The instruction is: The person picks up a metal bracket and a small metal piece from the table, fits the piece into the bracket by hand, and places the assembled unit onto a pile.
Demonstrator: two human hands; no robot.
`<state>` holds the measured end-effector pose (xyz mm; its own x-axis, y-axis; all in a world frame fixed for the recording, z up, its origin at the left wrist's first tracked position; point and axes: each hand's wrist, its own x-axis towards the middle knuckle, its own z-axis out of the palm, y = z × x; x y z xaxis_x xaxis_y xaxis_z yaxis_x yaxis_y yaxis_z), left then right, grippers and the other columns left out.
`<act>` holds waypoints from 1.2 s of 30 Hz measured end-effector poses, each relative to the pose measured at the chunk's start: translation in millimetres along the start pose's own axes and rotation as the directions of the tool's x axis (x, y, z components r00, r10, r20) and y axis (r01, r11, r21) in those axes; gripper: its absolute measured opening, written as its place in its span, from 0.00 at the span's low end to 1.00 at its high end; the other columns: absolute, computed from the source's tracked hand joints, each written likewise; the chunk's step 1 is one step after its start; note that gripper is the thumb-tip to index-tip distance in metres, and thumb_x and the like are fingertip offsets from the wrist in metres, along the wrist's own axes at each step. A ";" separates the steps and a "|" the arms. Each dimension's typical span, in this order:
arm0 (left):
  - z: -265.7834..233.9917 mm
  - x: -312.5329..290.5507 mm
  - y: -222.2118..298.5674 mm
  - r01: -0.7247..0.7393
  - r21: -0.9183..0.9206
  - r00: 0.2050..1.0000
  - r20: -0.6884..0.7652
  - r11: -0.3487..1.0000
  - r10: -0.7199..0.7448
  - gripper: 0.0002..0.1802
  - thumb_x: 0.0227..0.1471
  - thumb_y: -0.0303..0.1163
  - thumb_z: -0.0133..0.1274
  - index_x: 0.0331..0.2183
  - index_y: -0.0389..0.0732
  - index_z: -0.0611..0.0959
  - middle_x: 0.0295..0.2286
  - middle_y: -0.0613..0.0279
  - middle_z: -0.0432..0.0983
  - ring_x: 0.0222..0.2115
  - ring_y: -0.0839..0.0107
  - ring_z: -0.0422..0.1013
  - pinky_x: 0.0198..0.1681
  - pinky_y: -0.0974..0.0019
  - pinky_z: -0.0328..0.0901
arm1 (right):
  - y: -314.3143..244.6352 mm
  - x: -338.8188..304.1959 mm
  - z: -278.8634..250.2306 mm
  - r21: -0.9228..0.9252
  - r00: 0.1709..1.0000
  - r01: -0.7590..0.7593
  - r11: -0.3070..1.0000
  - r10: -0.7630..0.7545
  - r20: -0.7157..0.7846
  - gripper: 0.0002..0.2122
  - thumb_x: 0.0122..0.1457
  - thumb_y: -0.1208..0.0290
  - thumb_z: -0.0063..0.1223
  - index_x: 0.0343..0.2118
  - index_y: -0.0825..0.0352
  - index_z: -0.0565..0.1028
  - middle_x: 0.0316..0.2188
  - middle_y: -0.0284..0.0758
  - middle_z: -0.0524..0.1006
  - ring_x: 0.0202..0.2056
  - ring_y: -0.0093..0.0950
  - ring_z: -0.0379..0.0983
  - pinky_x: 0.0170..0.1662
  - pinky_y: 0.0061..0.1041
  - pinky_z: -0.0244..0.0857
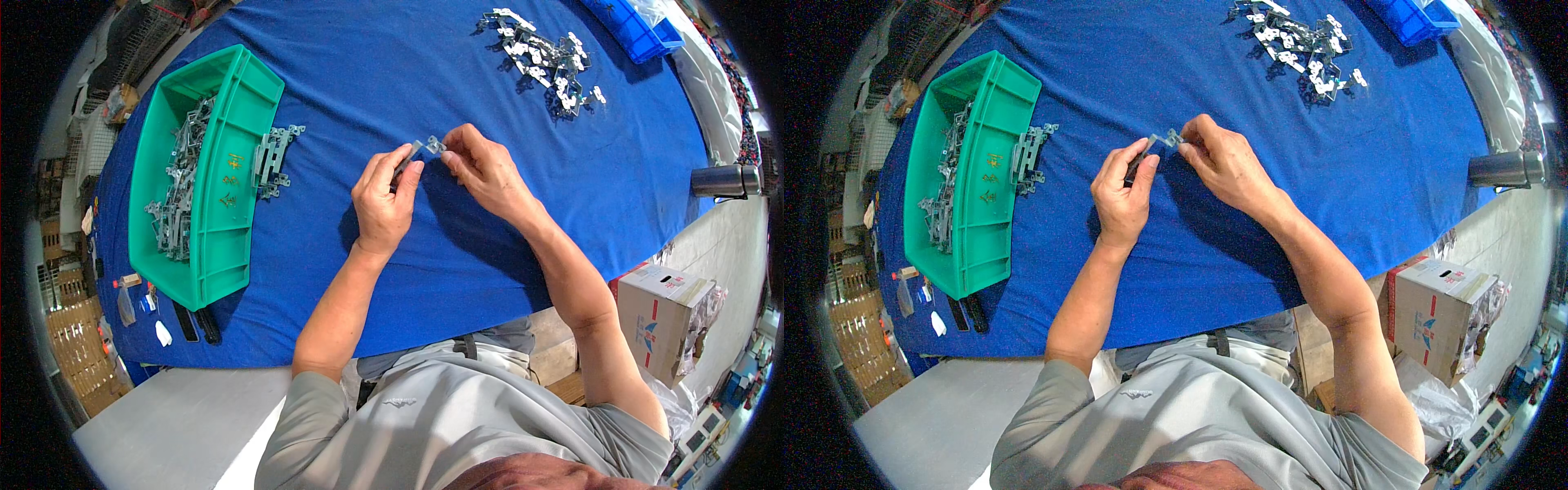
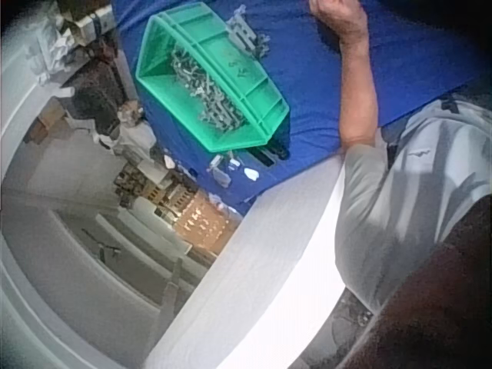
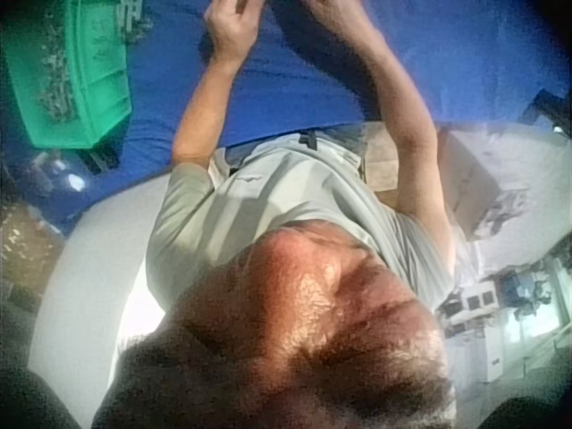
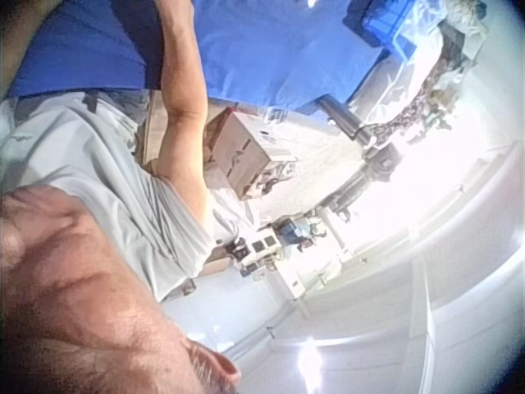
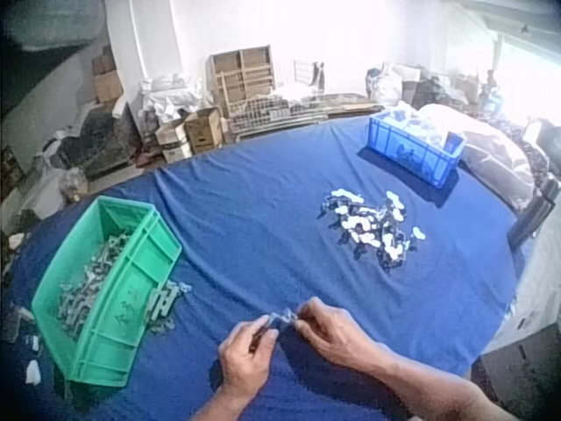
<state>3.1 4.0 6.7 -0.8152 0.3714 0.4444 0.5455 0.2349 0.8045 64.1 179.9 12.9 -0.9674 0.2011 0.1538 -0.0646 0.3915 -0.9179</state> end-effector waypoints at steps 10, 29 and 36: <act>0.7 -1.5 4.6 -0.088 0.076 0.995 0.060 0.993 0.083 0.12 0.54 0.26 0.61 0.41 0.33 0.84 0.31 0.53 0.80 0.29 0.65 0.77 0.33 0.66 0.70 | -3.4 2.0 -3.3 -0.140 0.966 0.201 0.970 -0.219 -0.134 0.04 0.63 0.74 0.53 0.38 0.69 0.74 0.25 0.37 0.73 0.27 0.26 0.70 0.31 0.27 0.64; 1.4 -5.9 -10.8 0.231 -0.162 0.973 0.056 0.959 -0.225 0.14 0.61 0.32 0.55 0.44 0.33 0.83 0.29 0.61 0.81 0.23 0.81 0.73 0.26 0.75 0.69 | -6.5 -0.3 -2.8 0.070 0.993 -0.076 0.995 0.069 0.095 0.07 0.67 0.71 0.47 0.39 0.70 0.73 0.25 0.37 0.77 0.25 0.25 0.72 0.30 0.29 0.66; -0.1 0.2 2.9 0.029 0.009 0.999 0.015 1.000 -0.030 0.12 0.53 0.27 0.62 0.40 0.33 0.84 0.31 0.56 0.80 0.29 0.72 0.75 0.33 0.68 0.69 | 3.9 0.0 -2.6 -0.082 0.998 -0.041 0.996 0.044 0.040 0.06 0.63 0.74 0.52 0.39 0.70 0.72 0.26 0.42 0.78 0.28 0.34 0.76 0.31 0.33 0.68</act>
<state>4.6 4.6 9.2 -0.8279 0.3780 0.4143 0.5230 0.2537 0.8137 64.5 183.8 10.3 -0.9783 0.1825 0.0984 -0.0046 0.4552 -0.8904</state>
